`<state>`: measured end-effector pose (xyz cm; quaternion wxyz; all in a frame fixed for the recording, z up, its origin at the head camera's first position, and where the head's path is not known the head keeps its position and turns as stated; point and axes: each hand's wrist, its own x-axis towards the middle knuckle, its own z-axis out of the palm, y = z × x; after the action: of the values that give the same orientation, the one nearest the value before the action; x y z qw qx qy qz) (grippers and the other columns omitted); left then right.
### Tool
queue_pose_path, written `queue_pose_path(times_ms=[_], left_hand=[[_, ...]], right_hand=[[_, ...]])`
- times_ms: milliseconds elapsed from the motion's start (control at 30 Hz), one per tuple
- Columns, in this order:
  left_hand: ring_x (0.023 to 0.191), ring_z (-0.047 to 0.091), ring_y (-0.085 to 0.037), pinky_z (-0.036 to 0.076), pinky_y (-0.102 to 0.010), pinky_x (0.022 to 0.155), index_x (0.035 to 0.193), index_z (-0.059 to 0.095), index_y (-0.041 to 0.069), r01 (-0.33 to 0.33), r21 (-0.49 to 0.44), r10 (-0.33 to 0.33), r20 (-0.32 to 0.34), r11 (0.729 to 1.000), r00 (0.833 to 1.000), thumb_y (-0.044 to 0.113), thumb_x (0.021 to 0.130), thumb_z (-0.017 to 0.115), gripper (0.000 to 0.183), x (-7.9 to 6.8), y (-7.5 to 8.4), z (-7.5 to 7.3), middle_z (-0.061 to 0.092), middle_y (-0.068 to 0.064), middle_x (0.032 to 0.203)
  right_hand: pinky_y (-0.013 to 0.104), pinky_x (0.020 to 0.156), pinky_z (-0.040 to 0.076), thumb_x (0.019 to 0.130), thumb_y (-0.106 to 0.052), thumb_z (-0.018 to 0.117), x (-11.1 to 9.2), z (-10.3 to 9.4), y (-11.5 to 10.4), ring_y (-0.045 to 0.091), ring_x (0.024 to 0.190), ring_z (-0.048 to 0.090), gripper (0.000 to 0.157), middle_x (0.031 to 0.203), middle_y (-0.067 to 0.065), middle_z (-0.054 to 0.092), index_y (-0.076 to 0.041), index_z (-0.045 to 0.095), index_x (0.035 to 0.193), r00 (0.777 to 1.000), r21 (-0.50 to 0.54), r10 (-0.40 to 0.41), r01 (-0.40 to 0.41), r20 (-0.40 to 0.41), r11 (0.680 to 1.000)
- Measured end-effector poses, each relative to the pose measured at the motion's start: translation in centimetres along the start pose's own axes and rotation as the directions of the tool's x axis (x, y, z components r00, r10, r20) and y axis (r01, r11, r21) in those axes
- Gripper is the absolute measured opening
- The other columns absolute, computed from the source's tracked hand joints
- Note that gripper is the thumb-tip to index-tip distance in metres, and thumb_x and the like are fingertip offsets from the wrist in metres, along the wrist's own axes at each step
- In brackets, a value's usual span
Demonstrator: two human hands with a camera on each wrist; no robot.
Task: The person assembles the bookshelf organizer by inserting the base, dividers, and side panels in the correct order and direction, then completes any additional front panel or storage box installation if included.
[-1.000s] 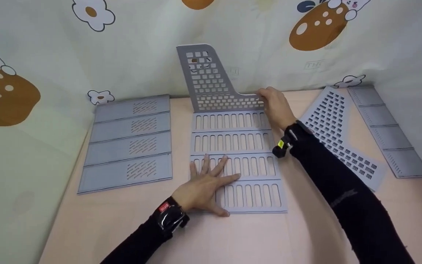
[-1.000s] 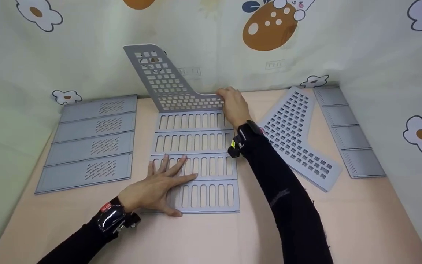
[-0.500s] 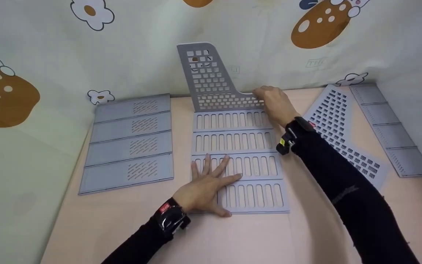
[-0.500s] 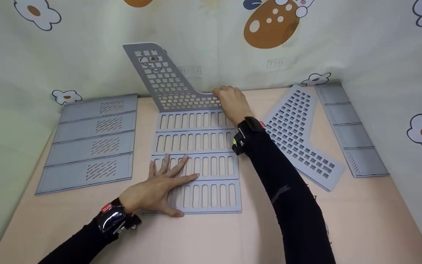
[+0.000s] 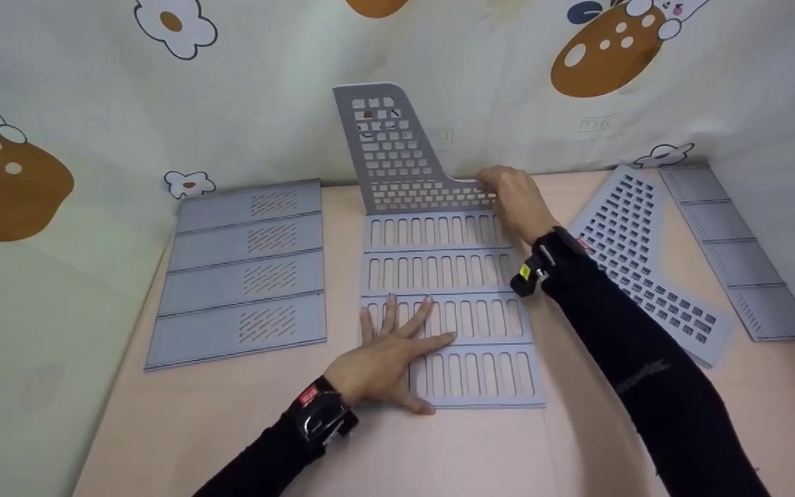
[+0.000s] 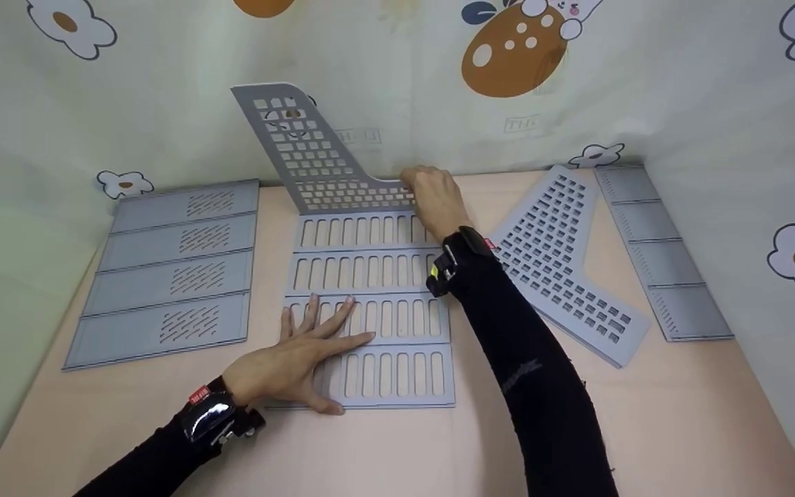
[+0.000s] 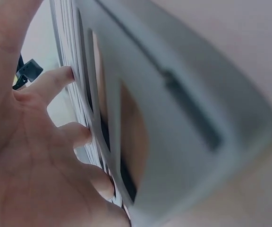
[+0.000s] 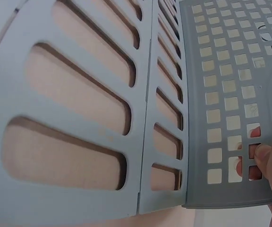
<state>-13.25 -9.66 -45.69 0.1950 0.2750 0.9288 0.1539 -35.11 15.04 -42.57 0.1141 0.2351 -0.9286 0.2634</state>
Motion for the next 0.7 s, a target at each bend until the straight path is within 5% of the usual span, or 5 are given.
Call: queue_pose_path(times_ms=[233, 500, 633, 700], left_hand=[[0.142, -0.017, -0.054, -0.016, -0.077, 0.101, 0.156, 0.036, 0.043, -0.012, 0.000, 0.012, -0.006, 1.000, 1.000, 0.060, 0.063, 0.089, 0.108, 0.0, 0.1, 0.0, -0.005, -0.005, 0.167], [0.142, -0.011, -0.058, -0.008, -0.081, 0.102, 0.159, 0.030, 0.045, -0.011, 0.093, 0.012, -0.007, 0.996, 1.000, 0.072, 0.068, 0.080, 0.107, -0.2, 0.3, 0.6, -0.008, -0.007, 0.168], [0.142, -0.011, -0.058, -0.006, -0.081, 0.102, 0.160, 0.025, 0.046, -0.002, 0.118, 0.004, -0.019, 0.993, 1.000, 0.075, 0.070, 0.076, 0.107, -0.4, 0.3, 0.9, -0.010, -0.007, 0.168], [0.142, -0.011, -0.059, -0.006, -0.081, 0.102, 0.160, 0.024, 0.047, -0.001, 0.120, 0.004, -0.026, 0.993, 1.000, 0.076, 0.071, 0.075, 0.107, -0.6, 0.3, 1.0, -0.009, -0.008, 0.168]], right_hand=[[0.044, 0.090, 0.053, 0.073, 0.028, 0.050, -0.2, 0.1, -0.2, 0.030, 0.099, 0.066, 0.054, 0.106, 0.012, 0.072, -0.003, 0.074, 0.110, 1.000, -0.009, 0.016, -0.016, -0.001, 1.000], [0.049, 0.102, 0.043, 0.094, 0.005, 0.064, -2.0, -1.4, 0.5, 0.037, 0.114, 0.055, 0.036, 0.125, 0.019, 0.061, 0.001, 0.061, 0.129, 1.000, -0.123, 0.003, -0.001, 0.014, 0.992], [0.057, 0.099, 0.043, 0.096, -0.020, 0.073, -4.7, -4.5, 2.3, 0.045, 0.114, 0.052, 0.051, 0.126, 0.028, 0.054, 0.007, 0.051, 0.133, 0.991, -0.113, 0.125, -0.119, 0.048, 0.986], [0.060, 0.092, 0.046, 0.093, -0.035, 0.076, -6.5, -6.6, 3.4, 0.048, 0.107, 0.053, 0.068, 0.123, 0.034, 0.052, 0.011, 0.047, 0.132, 0.960, -0.129, 0.246, -0.229, 0.132, 0.965]])
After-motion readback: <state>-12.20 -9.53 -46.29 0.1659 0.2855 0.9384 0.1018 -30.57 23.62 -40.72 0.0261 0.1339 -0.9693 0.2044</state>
